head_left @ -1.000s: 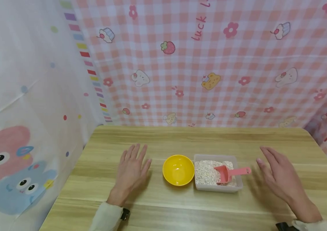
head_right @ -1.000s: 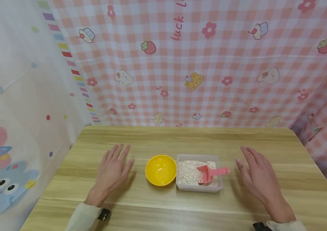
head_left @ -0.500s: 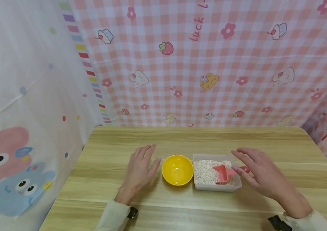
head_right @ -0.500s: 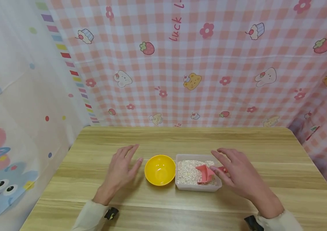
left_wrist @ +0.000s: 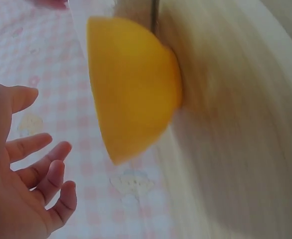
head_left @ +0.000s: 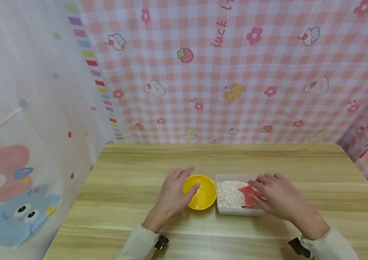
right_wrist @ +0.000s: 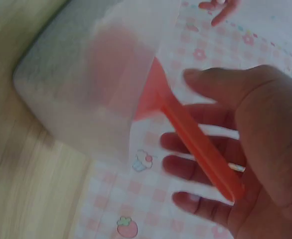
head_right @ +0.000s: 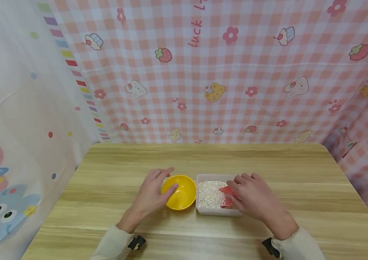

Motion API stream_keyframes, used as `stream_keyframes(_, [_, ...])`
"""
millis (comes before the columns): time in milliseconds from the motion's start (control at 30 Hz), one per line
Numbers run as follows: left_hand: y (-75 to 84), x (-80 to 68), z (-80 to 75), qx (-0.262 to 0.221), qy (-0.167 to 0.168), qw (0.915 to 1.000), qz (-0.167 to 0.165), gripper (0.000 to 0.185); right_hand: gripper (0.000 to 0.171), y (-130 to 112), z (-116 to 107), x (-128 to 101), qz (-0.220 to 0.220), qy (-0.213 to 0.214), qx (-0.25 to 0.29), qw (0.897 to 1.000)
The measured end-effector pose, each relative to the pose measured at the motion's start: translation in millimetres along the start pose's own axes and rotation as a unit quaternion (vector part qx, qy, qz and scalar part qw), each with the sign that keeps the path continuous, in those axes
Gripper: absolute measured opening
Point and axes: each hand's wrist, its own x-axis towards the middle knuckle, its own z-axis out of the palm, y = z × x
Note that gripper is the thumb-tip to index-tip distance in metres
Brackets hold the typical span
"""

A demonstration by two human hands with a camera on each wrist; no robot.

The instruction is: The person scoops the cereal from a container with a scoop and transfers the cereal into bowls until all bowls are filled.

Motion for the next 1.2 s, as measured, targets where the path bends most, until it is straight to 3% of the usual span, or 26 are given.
stream_keyframes(333, [21.6,4.6,11.5,-0.033,-0.072,0.9967,-0.019,0.054,0.033,-8.8,1.8,7.2,0.041,-0.059,-0.004,0.997])
stream_keyframes(633, [36.8,10.5,20.8,-0.042,-0.142,0.9885,-0.031,0.064,0.034,-6.8,3.9,6.6,0.071,-0.086,0.033,0.993])
stream_keyframes(833, [45.4,12.4,26.0,-0.043,-0.183,0.9816,-0.032,0.080,0.037,-5.9,2.8,5.8,0.105,-0.124,0.075,0.984])
stream_keyframes(1200, [48.8,10.9,34.8,-0.029,-0.213,0.9760,-0.036,0.096,0.052,2.6,5.5,-1.8,0.137,-0.148,0.135,0.970])
